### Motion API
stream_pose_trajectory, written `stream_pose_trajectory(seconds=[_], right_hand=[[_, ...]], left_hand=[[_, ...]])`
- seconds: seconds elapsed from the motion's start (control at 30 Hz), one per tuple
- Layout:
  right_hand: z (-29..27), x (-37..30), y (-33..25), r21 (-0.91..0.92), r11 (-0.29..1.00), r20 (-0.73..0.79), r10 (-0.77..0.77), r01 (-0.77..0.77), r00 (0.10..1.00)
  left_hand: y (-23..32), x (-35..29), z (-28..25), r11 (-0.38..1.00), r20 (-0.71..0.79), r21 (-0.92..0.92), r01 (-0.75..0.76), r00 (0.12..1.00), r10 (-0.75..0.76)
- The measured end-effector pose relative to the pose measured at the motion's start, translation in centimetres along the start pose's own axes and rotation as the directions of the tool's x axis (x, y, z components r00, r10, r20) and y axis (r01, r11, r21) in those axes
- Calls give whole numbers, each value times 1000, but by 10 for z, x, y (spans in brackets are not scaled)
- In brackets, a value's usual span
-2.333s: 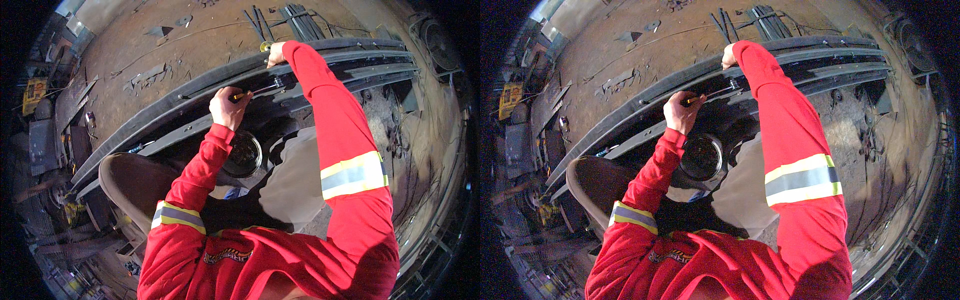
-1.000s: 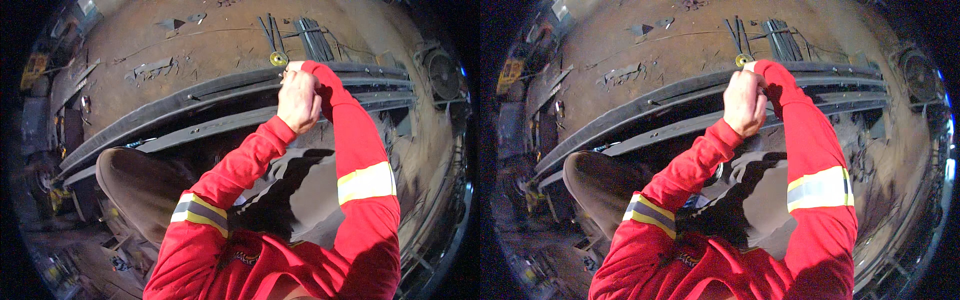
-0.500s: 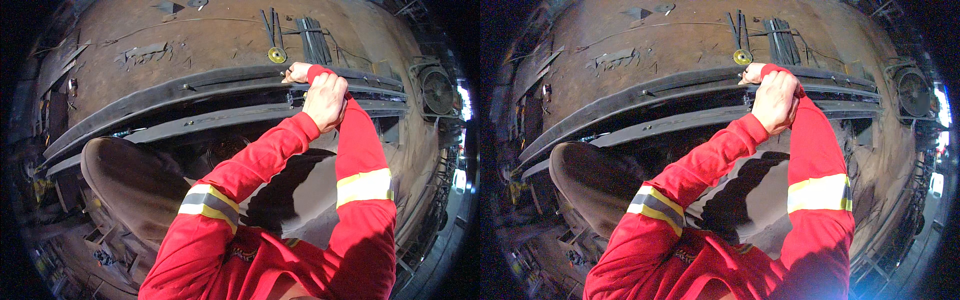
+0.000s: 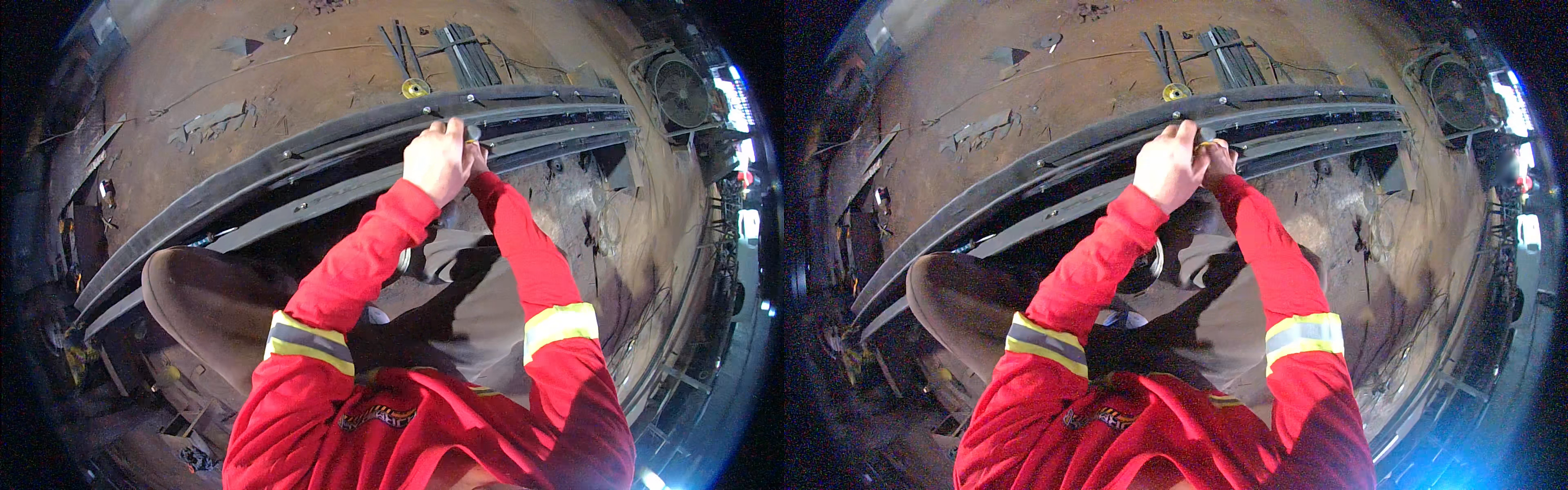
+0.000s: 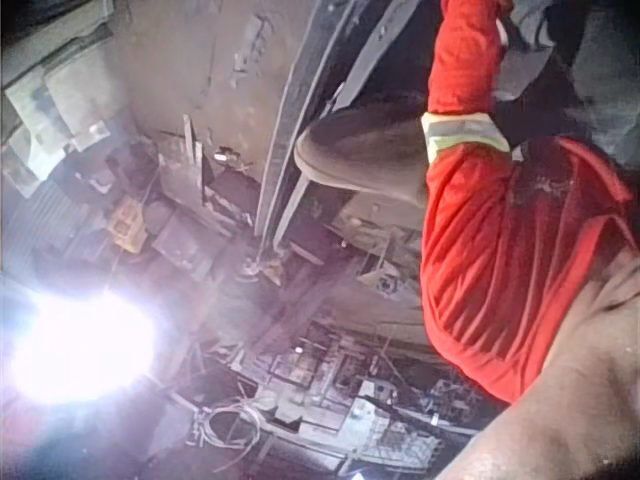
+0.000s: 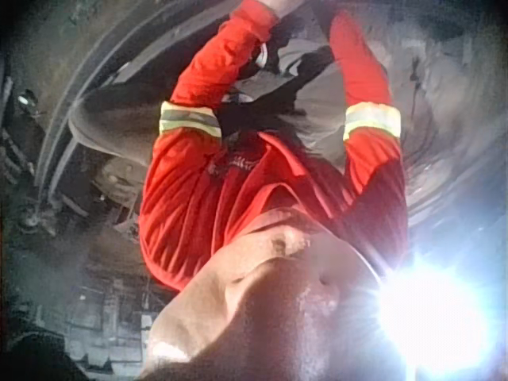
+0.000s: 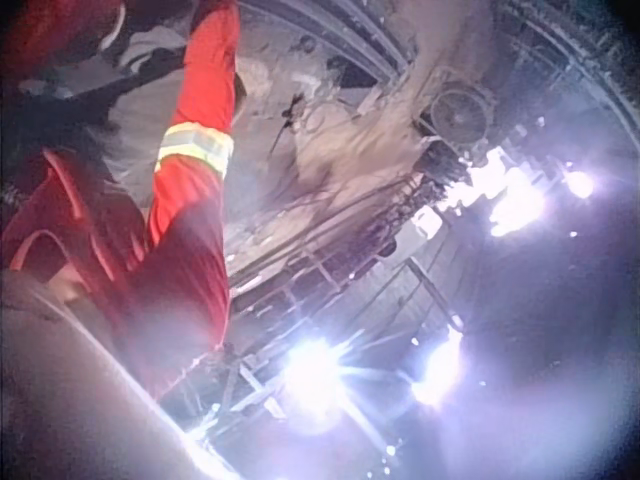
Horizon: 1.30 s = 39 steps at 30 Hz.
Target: The person sits on the floor and assembles a metal frame by hand. They align two long metal beams and insert bolts into pre-drilled holes, then use a screwdriver to tighten the bolts and secure the structure.
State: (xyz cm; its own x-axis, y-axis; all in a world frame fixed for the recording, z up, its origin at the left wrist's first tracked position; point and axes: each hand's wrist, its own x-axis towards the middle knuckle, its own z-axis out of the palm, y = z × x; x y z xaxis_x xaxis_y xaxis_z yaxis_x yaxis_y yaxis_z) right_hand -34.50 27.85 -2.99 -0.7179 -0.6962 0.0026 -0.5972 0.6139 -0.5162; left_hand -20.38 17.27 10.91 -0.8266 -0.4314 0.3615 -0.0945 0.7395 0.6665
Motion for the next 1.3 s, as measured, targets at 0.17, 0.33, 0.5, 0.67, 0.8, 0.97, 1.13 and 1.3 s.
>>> stream_pose_trajectory(seconds=[0.17, 0.33, 0.5, 0.67, 0.8, 0.97, 1.13, 1.3], right_hand=[[1, -4, -4, 9, 998, -41, 68, -68, 997], [-1, -1, -9, 104, 985, 0, 138, -137, 990], [-23, -3, 0, 313, 912, 17, 275, -266, 961], [-45, -53, -80, 9, 972, -319, 224, -233, 921], [11, -85, -173, 197, 971, -180, 173, -137, 968], [75, -87, -262, 420, 904, -25, 98, -78, 995], [102, -82, -276, 427, 902, -104, -21, 64, 994], [113, -80, -284, 323, 943, -100, -49, 79, 994]], left_hand=[[24, 18, 6, 996, 151, 71, -54, 988, 42], [36, 30, 16, 979, 139, 151, -136, 984, 115], [23, 11, 4, 991, 201, 57, -120, 974, 106], [-34, -38, -80, 994, 463, 52, -94, 884, 60], [-108, -78, -163, 1000, 527, 7, 7, 850, -10], [-175, -130, -232, 989, 390, 136, 64, 914, -113], [-215, -155, -232, 983, 367, 76, 168, 912, -184], [-246, -163, -225, 979, 384, 43, 199, 901, -200]])
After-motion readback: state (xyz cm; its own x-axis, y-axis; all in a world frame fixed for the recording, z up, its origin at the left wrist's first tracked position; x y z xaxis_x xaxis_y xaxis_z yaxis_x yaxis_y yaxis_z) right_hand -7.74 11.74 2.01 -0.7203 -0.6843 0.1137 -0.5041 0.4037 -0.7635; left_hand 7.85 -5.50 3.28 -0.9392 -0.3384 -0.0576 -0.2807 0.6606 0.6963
